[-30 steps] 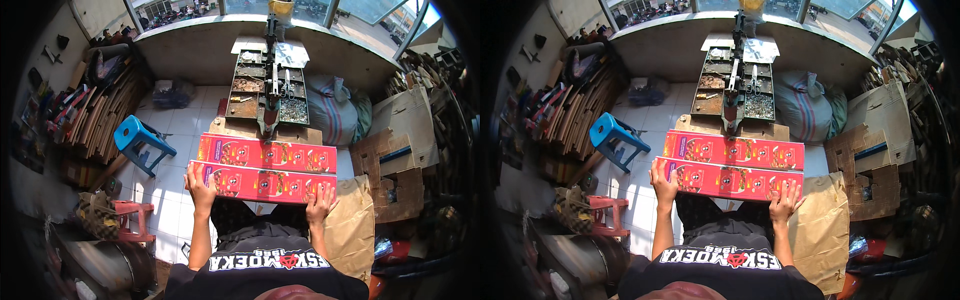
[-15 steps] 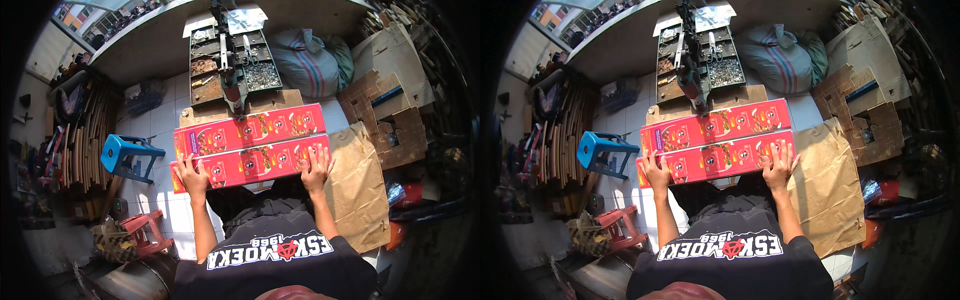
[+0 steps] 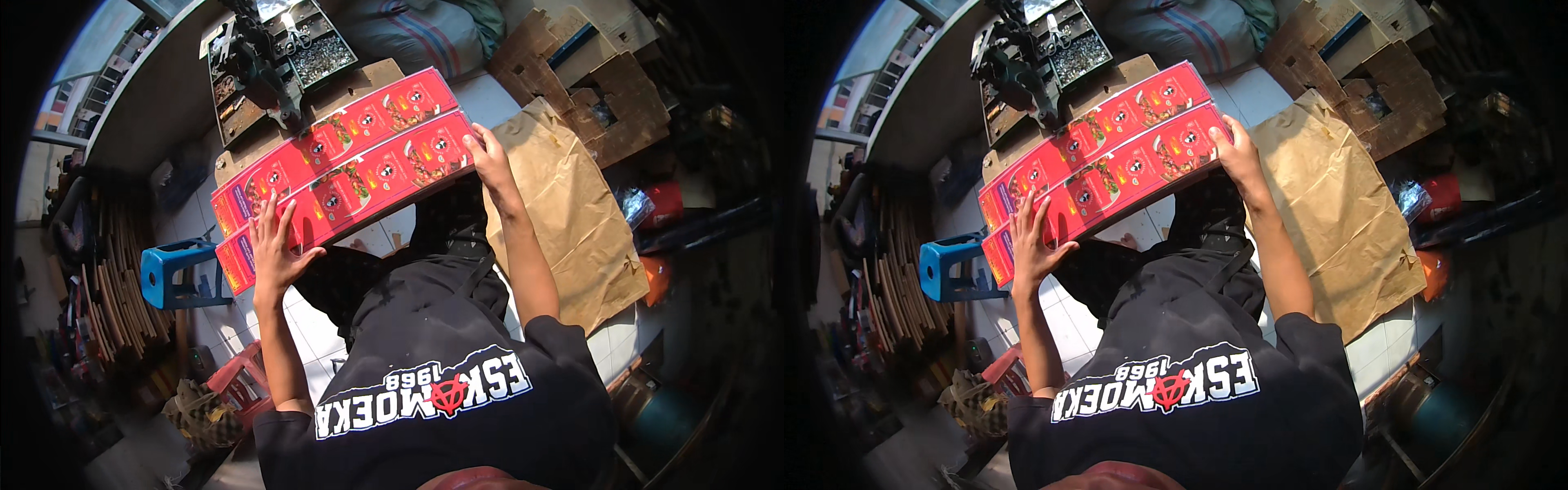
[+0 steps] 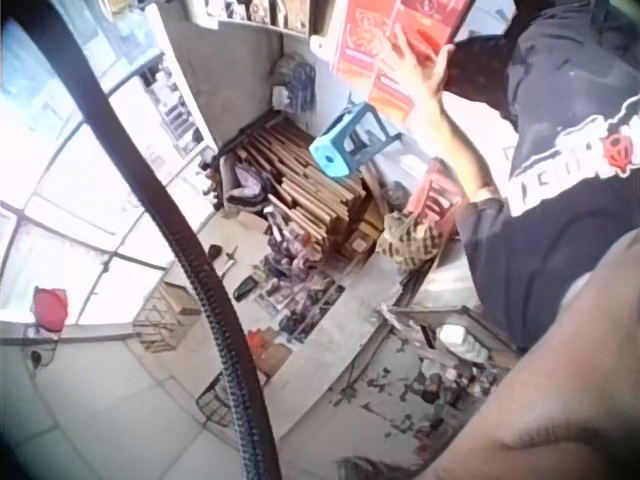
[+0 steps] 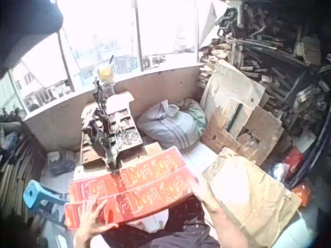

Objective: The person prepares packaging boxes by aligning cardboard sheets with printed red box templates and then uses a manual press tool to secure them together.

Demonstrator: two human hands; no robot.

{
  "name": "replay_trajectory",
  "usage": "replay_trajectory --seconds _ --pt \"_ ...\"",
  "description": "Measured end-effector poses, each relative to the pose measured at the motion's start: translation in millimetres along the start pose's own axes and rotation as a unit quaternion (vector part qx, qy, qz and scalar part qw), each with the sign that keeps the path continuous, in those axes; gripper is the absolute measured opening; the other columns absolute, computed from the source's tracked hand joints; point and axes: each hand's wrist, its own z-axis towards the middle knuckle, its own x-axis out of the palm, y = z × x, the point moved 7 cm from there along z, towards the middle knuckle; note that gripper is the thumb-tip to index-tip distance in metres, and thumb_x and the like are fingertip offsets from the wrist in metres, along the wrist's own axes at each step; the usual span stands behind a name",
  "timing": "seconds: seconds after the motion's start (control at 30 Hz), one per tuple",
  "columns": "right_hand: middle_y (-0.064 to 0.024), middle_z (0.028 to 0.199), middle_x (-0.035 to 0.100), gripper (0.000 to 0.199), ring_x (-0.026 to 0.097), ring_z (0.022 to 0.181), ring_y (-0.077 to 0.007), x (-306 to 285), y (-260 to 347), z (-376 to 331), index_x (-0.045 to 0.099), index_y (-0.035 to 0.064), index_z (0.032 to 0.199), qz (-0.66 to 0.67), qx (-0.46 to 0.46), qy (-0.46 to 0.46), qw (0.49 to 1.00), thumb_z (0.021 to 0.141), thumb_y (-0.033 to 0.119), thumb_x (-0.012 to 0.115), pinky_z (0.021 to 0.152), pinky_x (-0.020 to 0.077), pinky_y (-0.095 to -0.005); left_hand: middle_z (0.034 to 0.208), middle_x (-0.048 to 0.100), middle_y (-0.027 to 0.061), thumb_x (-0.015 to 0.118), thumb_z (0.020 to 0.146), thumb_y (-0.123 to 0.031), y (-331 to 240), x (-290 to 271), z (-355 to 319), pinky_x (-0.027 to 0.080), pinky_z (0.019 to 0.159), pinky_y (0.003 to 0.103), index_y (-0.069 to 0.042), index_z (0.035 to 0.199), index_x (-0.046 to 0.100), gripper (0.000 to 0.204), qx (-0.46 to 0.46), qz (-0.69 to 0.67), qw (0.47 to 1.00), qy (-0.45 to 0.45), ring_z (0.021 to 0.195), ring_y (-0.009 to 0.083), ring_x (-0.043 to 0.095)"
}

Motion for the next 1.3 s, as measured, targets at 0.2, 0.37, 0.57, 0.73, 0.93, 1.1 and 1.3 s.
replay_trajectory --seconds 0.2,0.37,0.57,0.73,0.93,1.1,1.3 --pt "-0.0148 0.126 0.056 0.061 0.055 0.114 -0.0171 14 15 -3 0.04 -0.009 0.137 0.09 0.061 0.107 0.988 0.096 0.032 0.059 0.098 0.0426 -0.0287 0.15 0.036 0.014 0.078 0.065 -0.057 15 18 -8 0.016 0.117 0.053 -0.02 0.14 0.048 0.089 0.026 -0.026 0.999 -0.013 0.14 0.0342 0.031" --pt "-0.0138 0.125 0.056 0.059 0.057 0.111 -0.0159 5 9 7 0.041 -0.0073 0.136 0.076 0.05 0.142 0.986 0.095 0.031 0.06 0.095 0.0445 -0.0277 0.147 0.04 0.0154 0.075 0.067 -0.063 17 18 -8 0.016 0.118 0.053 -0.02 0.138 0.052 0.085 0.043 -0.023 0.998 -0.045 0.139 0.0332 0.036" --pt "-0.0109 0.123 0.057 0.06 0.059 0.108 -0.0155 3 15 -2 0.04 -0.0041 0.137 0.049 0.082 0.173 0.98 0.094 0.032 0.061 0.09 0.0466 -0.0284 0.148 0.04 0.0147 0.071 0.067 -0.068 24 23 -14 0.017 0.118 0.053 -0.02 0.137 0.052 0.087 0.037 -0.009 0.998 -0.056 0.139 0.0327 0.035" --pt "-0.0102 0.124 0.057 0.061 0.058 0.108 -0.0145 8 26 -13 0.039 -0.0033 0.138 0.034 0.06 0.17 0.983 0.094 0.031 0.062 0.091 0.0456 -0.0282 0.147 0.041 0.0144 0.072 0.068 -0.067 25 27 -18 0.017 0.118 0.053 -0.02 0.138 0.052 0.086 0.03 -0.016 0.997 -0.062 0.139 0.0324 0.035" --pt "-0.0092 0.124 0.057 0.06 0.058 0.108 -0.0137 6 26 -13 0.04 -0.0023 0.138 0.023 0.069 0.178 0.981 0.093 0.031 0.062 0.09 0.0446 -0.0269 0.147 0.042 0.0133 0.072 0.067 -0.068 26 25 -19 0.016 0.118 0.053 -0.02 0.135 0.054 0.085 0.03 -0.019 0.997 -0.067 0.139 0.0311 0.036" --pt "-0.0037 0.123 0.058 0.054 0.057 0.109 -0.0128 0 7 2 0.048 0.0088 0.136 0.027 0.061 0.181 0.981 0.092 0.036 0.062 0.09 0.0427 -0.0316 0.146 0.043 0.0132 0.072 0.068 -0.067 25 23 -19 0.015 0.119 0.053 -0.02 0.134 0.055 0.084 0.031 -0.022 0.996 -0.075 0.139 0.0308 0.036" --pt "-0.0025 0.121 0.059 0.054 0.058 0.107 -0.0121 5 15 -5 0.048 0.0087 0.136 0.021 0.06 0.177 0.982 0.092 0.036 0.062 0.089 0.0432 -0.0314 0.146 0.043 0.0133 0.071 0.068 -0.068 25 24 -20 0.015 0.119 0.053 -0.02 0.134 0.055 0.084 0.032 -0.021 0.996 -0.079 0.138 0.0309 0.036"
